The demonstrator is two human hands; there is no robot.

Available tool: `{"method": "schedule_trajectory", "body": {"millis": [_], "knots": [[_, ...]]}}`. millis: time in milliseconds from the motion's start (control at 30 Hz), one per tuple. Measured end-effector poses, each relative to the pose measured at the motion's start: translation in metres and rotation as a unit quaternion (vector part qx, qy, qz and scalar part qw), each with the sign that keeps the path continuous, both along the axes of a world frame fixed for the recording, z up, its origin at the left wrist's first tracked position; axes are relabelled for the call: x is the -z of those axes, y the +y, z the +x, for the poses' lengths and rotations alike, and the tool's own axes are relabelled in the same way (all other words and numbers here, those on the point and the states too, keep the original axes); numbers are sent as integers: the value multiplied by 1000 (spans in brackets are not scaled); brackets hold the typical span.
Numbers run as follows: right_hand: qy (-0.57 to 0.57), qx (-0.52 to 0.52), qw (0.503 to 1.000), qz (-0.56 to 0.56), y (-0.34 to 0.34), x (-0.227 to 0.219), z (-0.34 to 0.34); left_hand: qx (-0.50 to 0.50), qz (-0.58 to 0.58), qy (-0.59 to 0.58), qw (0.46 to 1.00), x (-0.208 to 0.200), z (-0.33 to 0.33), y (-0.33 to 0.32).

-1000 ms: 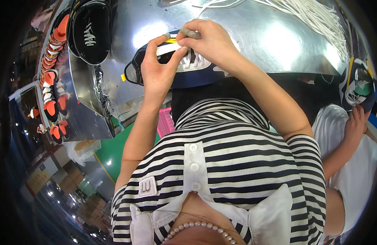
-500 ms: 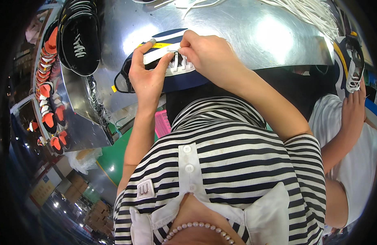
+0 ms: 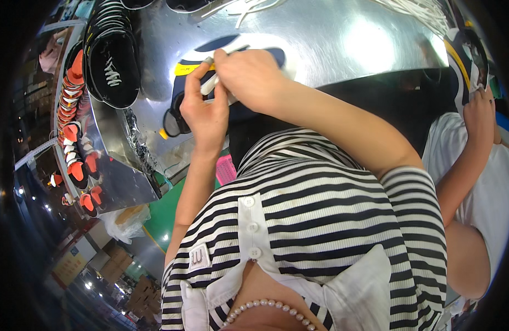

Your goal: The person laces shoe uppers by threading shoelaces through the eyelets using a small hand tool.

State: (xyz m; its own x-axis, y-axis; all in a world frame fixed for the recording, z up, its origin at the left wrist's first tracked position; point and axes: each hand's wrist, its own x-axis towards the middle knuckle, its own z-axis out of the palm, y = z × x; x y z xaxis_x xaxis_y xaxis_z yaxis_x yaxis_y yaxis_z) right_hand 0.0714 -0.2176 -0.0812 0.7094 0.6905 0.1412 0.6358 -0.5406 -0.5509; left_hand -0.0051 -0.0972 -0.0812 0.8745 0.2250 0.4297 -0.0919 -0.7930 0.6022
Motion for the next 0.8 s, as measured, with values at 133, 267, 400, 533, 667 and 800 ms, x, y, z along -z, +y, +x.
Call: {"method": "schedule_trajectory", "body": {"millis": [133,267,400,533,667,800], "knots": [[-59,-2,997,50,2,-2,6,-44,-102,32,993,-1,2,7],[65,51,997,-6,-38,-38,19,-45,-385,130,913,-8,-2,26],[99,63,982,148,-21,11,25,-35,-289,106,951,-3,13,13],[62,151,971,173,-17,25,20,31,-483,177,857,-22,15,22],[228,81,919,310,-24,14,25,49,-517,219,826,-29,11,34],[-55,-63,968,235,-17,12,21,55,-510,225,828,-34,19,31]]}}
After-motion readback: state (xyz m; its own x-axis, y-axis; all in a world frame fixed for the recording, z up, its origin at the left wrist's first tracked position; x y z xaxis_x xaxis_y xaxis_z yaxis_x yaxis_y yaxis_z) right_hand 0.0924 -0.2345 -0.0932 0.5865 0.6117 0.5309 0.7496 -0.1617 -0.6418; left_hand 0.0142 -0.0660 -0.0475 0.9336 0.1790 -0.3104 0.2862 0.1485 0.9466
